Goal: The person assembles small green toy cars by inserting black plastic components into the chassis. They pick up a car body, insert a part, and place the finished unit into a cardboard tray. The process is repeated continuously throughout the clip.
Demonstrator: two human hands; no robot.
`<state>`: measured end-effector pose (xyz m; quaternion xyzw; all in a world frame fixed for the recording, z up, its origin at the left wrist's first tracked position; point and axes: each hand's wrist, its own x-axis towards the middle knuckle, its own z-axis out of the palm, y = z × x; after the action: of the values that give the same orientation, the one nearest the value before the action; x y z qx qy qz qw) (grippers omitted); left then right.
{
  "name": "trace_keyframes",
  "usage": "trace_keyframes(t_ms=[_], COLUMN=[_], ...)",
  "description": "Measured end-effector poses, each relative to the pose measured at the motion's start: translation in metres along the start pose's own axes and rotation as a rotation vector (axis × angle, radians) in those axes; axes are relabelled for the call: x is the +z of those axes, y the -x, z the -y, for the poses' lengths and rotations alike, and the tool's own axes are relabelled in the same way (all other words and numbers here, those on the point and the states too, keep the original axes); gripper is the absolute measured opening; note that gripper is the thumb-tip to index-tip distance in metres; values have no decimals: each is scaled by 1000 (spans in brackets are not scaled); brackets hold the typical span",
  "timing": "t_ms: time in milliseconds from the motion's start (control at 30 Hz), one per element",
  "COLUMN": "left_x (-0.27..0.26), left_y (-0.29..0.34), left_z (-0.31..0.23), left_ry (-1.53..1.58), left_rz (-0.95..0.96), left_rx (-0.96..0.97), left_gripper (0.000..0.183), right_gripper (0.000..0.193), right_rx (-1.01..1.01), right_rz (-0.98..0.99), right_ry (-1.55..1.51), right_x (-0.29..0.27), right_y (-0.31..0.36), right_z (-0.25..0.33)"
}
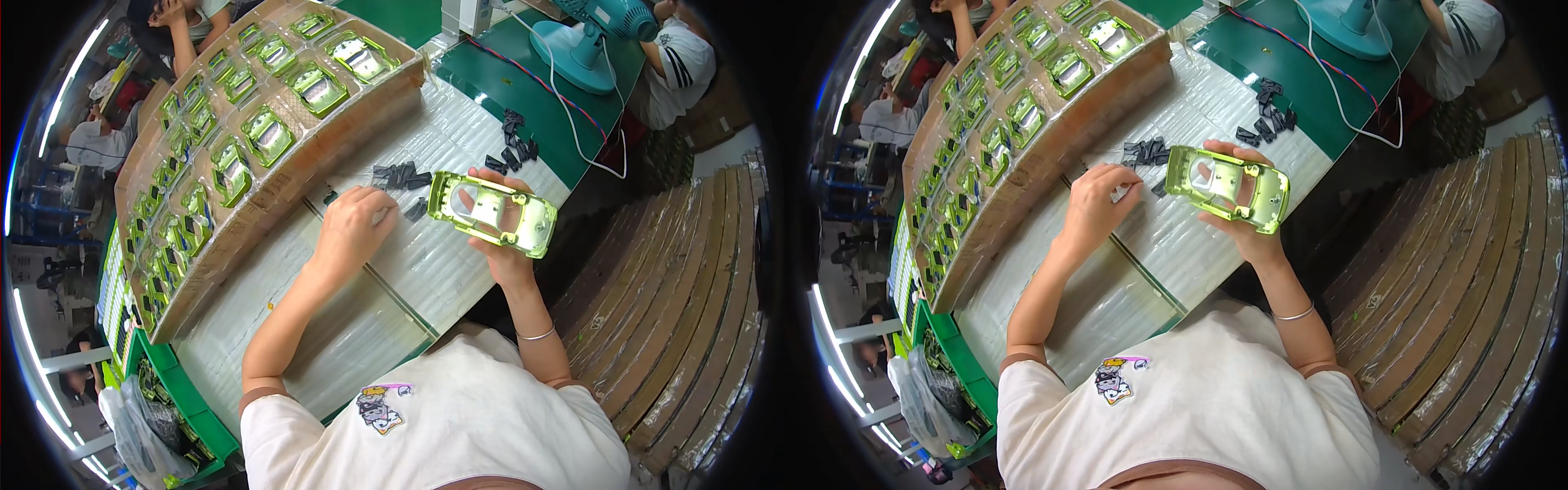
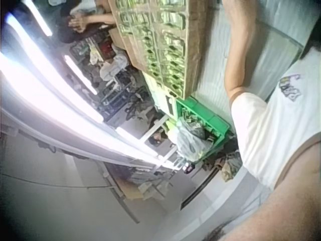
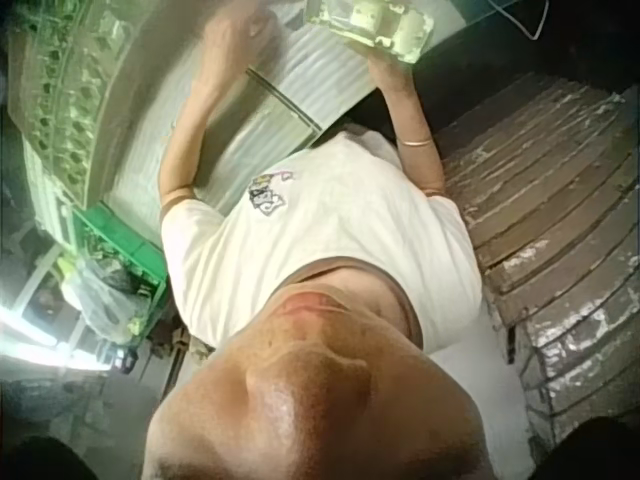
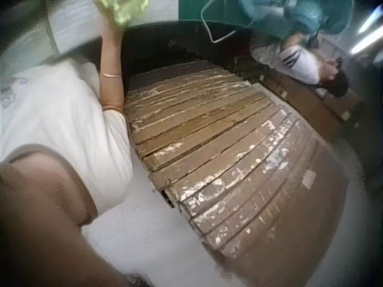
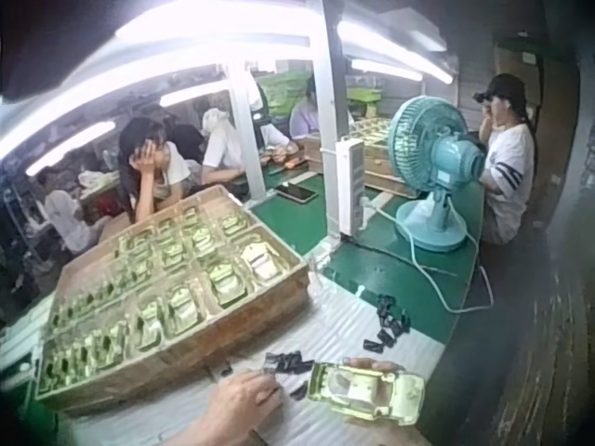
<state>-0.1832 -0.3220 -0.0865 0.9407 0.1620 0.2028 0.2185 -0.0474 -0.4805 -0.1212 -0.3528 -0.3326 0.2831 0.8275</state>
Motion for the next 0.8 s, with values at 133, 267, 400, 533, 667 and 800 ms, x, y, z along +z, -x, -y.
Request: trace_keyframes(t_ms=[133, 267, 400, 533, 667, 800], left_x=[9, 28, 3, -36, -31, -35], left_y=[4, 5, 6, 6, 15, 18], left_z=[-11, -10, -9, -27, -36, -36], left_ry=[35, -96, 72, 94, 65, 55], left_rz=[-31, -86, -124, -233, -63, -7], left_rx=[12, 190, 151, 456, 637, 659], left_gripper=[12, 16, 11, 12, 19, 24], right_gripper=[73, 76, 73, 64, 51, 47], right_rx=[-136, -160, -249, -312, -291, -299], right_rz=[43, 61, 205, 353, 439, 470], right_ry=[150, 129, 295, 307, 278, 292], right_x=[-5, -5, -10, 0, 25, 28], right_y=[-6, -7, -11, -16, -15, -15], right_z=[-5, -4, 2, -2, -6, -10])
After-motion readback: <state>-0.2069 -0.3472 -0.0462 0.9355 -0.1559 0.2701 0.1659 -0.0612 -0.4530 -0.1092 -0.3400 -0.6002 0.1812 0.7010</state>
